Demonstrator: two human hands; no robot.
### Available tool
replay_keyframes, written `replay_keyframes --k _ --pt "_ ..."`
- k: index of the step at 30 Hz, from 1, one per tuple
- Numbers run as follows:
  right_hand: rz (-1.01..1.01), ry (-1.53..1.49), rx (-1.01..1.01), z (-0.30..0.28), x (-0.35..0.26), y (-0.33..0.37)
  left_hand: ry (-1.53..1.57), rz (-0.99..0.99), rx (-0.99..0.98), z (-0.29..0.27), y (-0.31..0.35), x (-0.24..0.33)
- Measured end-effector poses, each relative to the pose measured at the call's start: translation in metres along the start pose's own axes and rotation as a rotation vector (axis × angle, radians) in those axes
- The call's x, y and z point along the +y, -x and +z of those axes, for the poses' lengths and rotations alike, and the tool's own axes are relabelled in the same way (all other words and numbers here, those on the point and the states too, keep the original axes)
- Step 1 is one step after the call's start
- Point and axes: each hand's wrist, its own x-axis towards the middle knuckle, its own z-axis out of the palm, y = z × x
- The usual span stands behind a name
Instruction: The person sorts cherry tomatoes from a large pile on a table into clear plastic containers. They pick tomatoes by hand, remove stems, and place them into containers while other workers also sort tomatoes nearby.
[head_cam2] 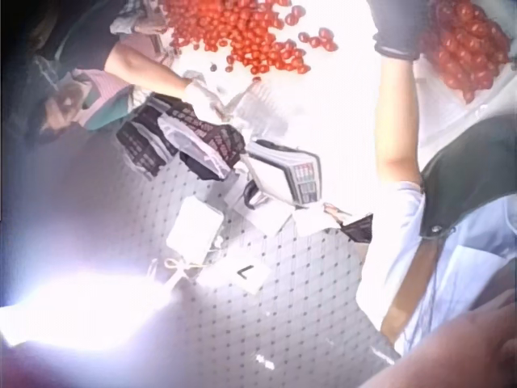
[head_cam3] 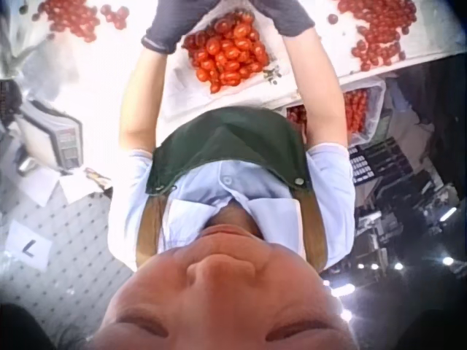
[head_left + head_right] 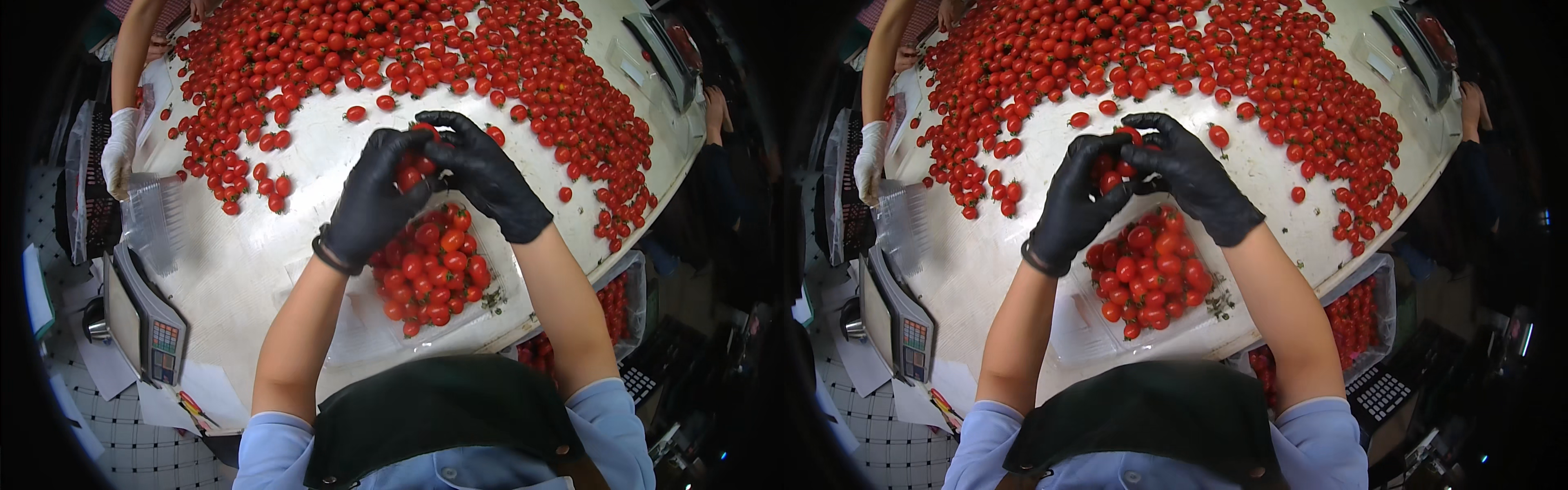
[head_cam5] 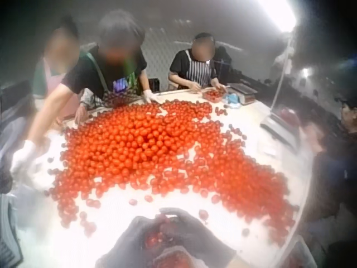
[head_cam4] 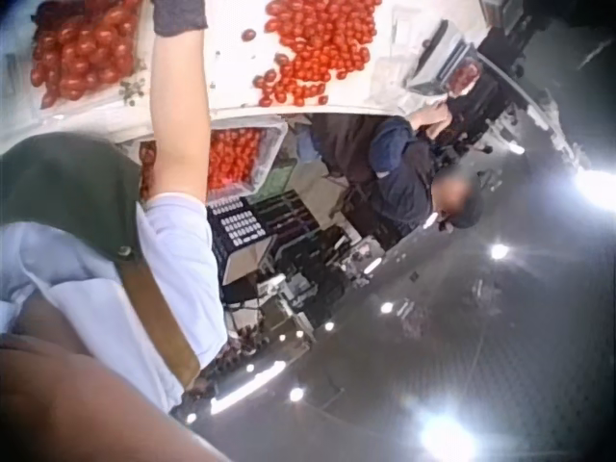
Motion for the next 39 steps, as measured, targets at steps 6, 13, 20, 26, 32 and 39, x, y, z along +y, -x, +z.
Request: replay_keyframes --k 6,13,20,26,32,39 --pt "-0.04 0.146 -0.019 0.014 0.013 0.089 0.01 -0.045 -0.121 0.013 0.07 0.046" --pt "-0.146 0.175 0.217 0.017 0.054 0.15 -0.309 -0.101 -0.027 0.034 0.152 0.045" --pt "-0.571 0.772 0.234 0.026 0.078 0.152 -0.366 -0.03 -0.035 0.038 0.165 0.053" --pt "-0.404 0.544 0.388 0.02 0.09 0.155 -0.42 -0.115 0.146 0.032 0.163 0.037" --pt "-0.397 0.132 0.442 0.016 0.09 0.154 -0.162 -0.201 0.337 0.029 0.143 0.016" --pt "-0.497 0.471 0.348 0.011 0.09 0.157 -0.135 -0.283 0.27 0.025 0.147 0.039"
